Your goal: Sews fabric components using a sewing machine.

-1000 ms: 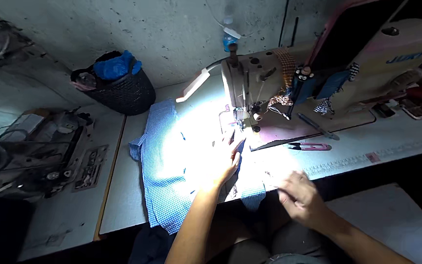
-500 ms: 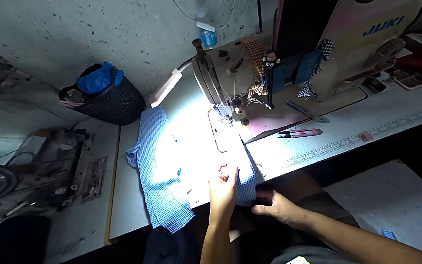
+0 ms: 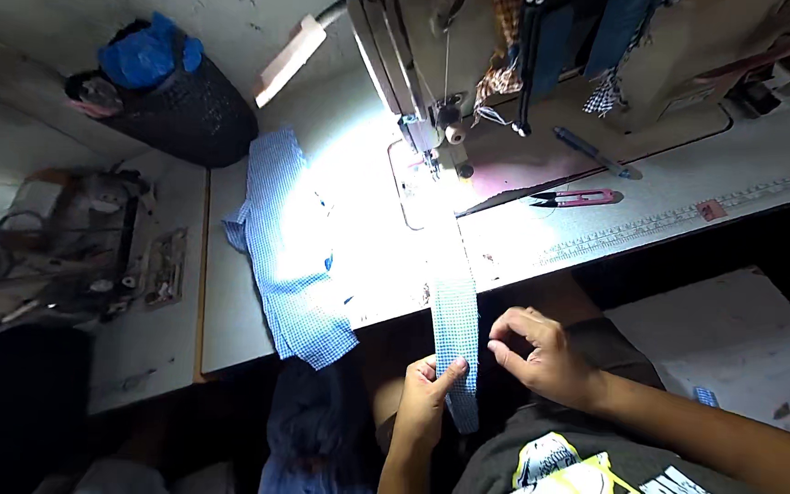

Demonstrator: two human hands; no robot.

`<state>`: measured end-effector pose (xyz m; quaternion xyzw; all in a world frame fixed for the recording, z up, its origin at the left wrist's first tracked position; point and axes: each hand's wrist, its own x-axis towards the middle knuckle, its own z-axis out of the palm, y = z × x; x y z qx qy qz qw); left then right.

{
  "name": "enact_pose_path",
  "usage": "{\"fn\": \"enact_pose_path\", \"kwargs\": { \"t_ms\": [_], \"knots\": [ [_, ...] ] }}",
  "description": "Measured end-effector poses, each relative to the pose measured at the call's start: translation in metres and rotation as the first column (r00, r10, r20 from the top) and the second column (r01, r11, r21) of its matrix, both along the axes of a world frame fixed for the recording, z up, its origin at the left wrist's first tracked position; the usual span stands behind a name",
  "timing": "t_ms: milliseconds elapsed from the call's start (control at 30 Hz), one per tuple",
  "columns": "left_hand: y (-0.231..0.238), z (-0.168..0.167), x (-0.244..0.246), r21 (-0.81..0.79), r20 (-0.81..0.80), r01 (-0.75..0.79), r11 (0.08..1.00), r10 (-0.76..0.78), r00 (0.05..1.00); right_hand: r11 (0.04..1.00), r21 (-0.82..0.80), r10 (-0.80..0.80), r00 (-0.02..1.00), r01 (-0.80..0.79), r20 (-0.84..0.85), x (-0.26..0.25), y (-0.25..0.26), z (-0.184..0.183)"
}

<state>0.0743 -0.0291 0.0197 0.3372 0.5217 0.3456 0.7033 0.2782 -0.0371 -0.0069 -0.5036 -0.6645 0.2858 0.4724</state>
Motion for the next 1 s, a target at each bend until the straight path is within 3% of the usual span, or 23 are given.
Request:
{"fn": "enact_pose_path", "kwargs": {
  "t_ms": [100, 200, 267, 333, 433, 600, 700, 833, 1000],
  "knots": [
    [-0.006, -0.001, -0.001, -0.057, 0.071, -0.035, 0.998, 0.039, 0.997, 0.942, 0.335, -0.09, 0.938, -0.029, 0.336, -0.003, 0.015, -0.007],
    [-0.007, 0.007, -0.001, -0.122, 0.17, -0.014, 0.992, 0.035, 0.985, 0.874, 0.442, -0.013, 0.898, -0.204, 0.44, -0.01, 0.033, -0.011],
    [-0.011, 0.017, -0.006, -0.085, 0.193, -0.014, 0.996, 0.03, 0.981, 0.855, 0.457, 0.051, 0.915, -0.247, 0.4, -0.014, 0.042, -0.011],
    [-0.019, 0.024, -0.015, 0.136, 0.148, -0.09, 0.987, 0.069, 0.987, 0.863, 0.431, 0.117, 0.934, -0.264, 0.337, -0.015, 0.048, -0.008],
    [-0.017, 0.033, -0.031, 0.473, 0.162, -0.139, 0.87, 0.069, 0.984, 0.888, 0.373, 0.188, 0.953, -0.269, 0.239, -0.013, 0.052, -0.004],
    [0.014, 0.053, -0.033, 0.519, 0.347, -0.335, 0.786, 0.165, 0.923, 0.941, 0.259, 0.204, 0.976, -0.218, 0.08, -0.013, 0.06, 0.004],
    [0.041, 0.064, -0.033, 0.667, 0.211, -0.353, 0.656, 0.289, 0.934, 0.966, 0.178, 0.191, 0.981, -0.19, 0.007, -0.013, 0.062, 0.009],
    [0.062, 0.073, -0.031, 0.789, 0.125, -0.388, 0.477, 0.494, 0.861, 0.978, 0.142, 0.152, 0.988, -0.15, -0.003, -0.013, 0.06, 0.011],
    [0.065, 0.085, -0.037, 0.834, -0.012, -0.269, 0.483, 0.502, 0.865, 0.976, 0.181, 0.123, 0.992, -0.123, 0.013, -0.016, 0.06, 0.007]
  ]
}}
